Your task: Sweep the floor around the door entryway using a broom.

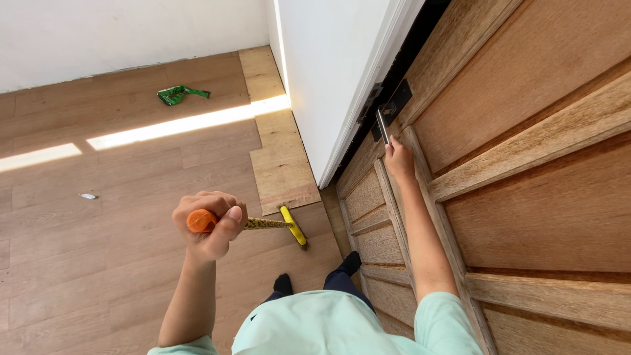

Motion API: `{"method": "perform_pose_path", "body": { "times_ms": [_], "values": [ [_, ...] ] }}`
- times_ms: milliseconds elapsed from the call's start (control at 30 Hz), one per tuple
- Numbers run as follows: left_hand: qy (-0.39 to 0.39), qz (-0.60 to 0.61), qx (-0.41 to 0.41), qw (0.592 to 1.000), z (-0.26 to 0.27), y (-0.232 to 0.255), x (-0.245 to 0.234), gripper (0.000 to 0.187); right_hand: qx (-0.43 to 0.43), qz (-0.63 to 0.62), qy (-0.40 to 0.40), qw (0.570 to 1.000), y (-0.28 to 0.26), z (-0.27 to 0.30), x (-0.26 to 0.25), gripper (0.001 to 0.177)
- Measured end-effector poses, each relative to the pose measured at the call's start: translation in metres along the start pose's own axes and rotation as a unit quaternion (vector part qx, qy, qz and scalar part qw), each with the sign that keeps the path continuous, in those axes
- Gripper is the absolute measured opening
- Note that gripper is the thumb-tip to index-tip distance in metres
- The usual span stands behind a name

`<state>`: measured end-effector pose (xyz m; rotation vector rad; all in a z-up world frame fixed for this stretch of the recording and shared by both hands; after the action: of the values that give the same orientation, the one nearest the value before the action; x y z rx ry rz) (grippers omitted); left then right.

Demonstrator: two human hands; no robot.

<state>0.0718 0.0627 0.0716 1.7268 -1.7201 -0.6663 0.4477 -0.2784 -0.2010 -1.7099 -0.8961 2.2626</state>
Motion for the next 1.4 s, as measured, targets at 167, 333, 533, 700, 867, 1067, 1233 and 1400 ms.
{"method": "perform_pose_path", "body": {
  "times_ms": [167, 333, 533, 700, 867, 1067, 1233, 1400],
  "values": [
    [0.0, 0.015, -0.001, 1.0, 0.0, -0.013, 0.002, 0.04, 0.042, 0.023, -0.06, 0.997, 0.001, 0.006, 0.001, 0.05],
    [0.009, 0.034, -0.004, 0.999, -0.01, -0.015, -0.005, 0.04, -0.072, 0.154, -0.004, 0.985, -0.079, 0.052, 0.026, 0.075],
    [0.038, -0.05, 0.007, 0.998, 0.0, 0.016, -0.005, 0.038, -0.21, -0.022, -0.392, 0.895, -0.216, 0.199, 0.256, 0.076],
    [0.068, -0.07, -0.022, 0.995, 0.02, 0.053, -0.03, 0.037, -0.336, -0.113, -0.295, 0.887, -0.279, 0.214, 0.288, 0.028],
    [-0.008, -0.139, -0.057, 0.989, 0.025, 0.055, -0.021, 0.033, -0.364, -0.132, -0.343, 0.856, -0.325, 0.234, 0.294, 0.021],
    [-0.114, -0.19, -0.135, 0.966, 0.038, 0.001, -0.001, 0.035, -0.371, -0.116, -0.372, 0.843, -0.304, 0.223, 0.354, 0.014],
    [-0.08, -0.165, -0.141, 0.973, 0.052, -0.013, -0.019, 0.034, -0.327, -0.086, -0.377, 0.862, -0.28, 0.203, 0.343, 0.017],
    [-0.049, -0.157, -0.133, 0.977, 0.068, -0.032, -0.029, 0.036, -0.327, -0.02, -0.33, 0.885, -0.252, 0.178, 0.318, 0.02]
  ]
}}
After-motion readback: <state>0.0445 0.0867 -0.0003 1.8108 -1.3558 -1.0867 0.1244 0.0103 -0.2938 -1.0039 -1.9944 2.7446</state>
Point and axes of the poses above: each hand's wrist, its own z-axis away from the middle knuckle, its own x-axis out of the palm, y = z × x, the point moved 10 cm from there along -z, towards the middle knuckle, and after that the axes turned 13 degrees about -y, right-handed, at the moved point
